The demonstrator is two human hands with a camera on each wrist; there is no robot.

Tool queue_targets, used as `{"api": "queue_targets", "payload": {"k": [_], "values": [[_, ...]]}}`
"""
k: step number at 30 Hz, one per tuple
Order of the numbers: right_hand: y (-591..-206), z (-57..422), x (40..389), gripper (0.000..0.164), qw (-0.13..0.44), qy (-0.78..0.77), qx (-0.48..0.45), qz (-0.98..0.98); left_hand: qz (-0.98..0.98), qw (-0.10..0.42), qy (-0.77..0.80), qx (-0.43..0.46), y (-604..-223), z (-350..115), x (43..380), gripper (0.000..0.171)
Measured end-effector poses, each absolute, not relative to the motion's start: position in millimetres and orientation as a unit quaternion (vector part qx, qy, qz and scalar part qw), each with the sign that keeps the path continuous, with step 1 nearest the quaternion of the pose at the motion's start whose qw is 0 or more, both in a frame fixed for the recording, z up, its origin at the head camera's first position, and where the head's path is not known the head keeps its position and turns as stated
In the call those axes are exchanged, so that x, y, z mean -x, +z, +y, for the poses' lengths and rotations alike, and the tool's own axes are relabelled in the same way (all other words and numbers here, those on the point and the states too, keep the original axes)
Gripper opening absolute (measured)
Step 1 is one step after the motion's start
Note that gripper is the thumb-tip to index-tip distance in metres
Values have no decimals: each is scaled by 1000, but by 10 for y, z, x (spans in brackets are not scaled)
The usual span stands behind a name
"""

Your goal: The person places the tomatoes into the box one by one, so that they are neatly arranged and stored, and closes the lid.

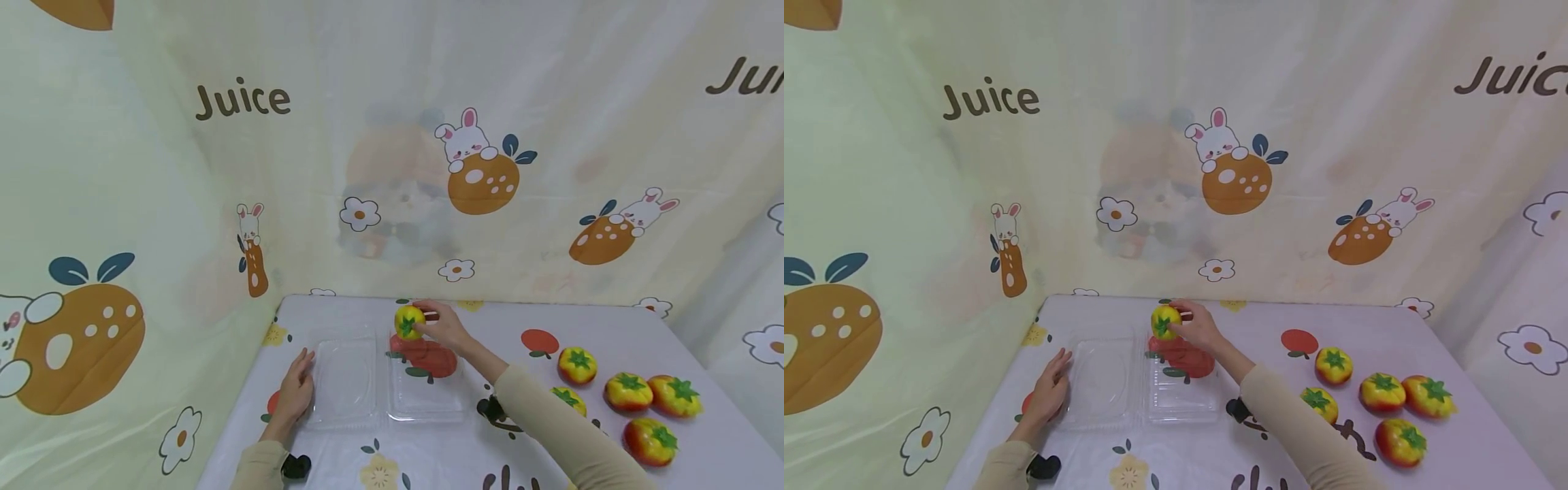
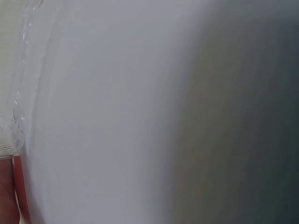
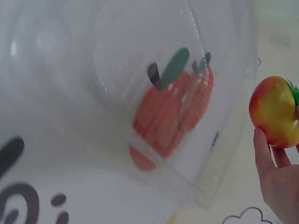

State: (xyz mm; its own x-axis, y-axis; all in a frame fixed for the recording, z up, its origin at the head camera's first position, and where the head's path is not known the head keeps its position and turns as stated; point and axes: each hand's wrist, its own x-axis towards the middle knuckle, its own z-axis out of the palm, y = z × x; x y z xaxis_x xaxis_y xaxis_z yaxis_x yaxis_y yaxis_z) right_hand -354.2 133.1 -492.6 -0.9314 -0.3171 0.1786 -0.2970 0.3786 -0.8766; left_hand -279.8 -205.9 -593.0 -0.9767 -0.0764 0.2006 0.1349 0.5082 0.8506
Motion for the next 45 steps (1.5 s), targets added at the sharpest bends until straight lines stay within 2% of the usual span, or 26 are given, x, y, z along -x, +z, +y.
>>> {"api": "queue_targets", "payload": {"k": [5, 12, 17, 23, 45], "values": [[-5106, 1212, 3508, 44, 25, -522, 164, 837, -861, 94, -500, 9, -5949, -2060, 2812, 52], [-5265, 1168, 3501, 44, 12, -507, 138, 851, -861, 94, -500, 6, -5928, -2018, 2829, 53], [-5371, 1150, 3459, 46, 23, -515, 128, 847, -863, 87, -498, -6, -5930, -2014, 2809, 53], [-5419, 1103, 3448, 48, 19, -490, 90, 867, -861, 89, -500, -4, -5958, -2031, 2808, 53], [-5386, 1105, 3471, 50, 29, -504, 63, 861, -863, 87, -498, -11, -5963, -2066, 2832, 52]]}}
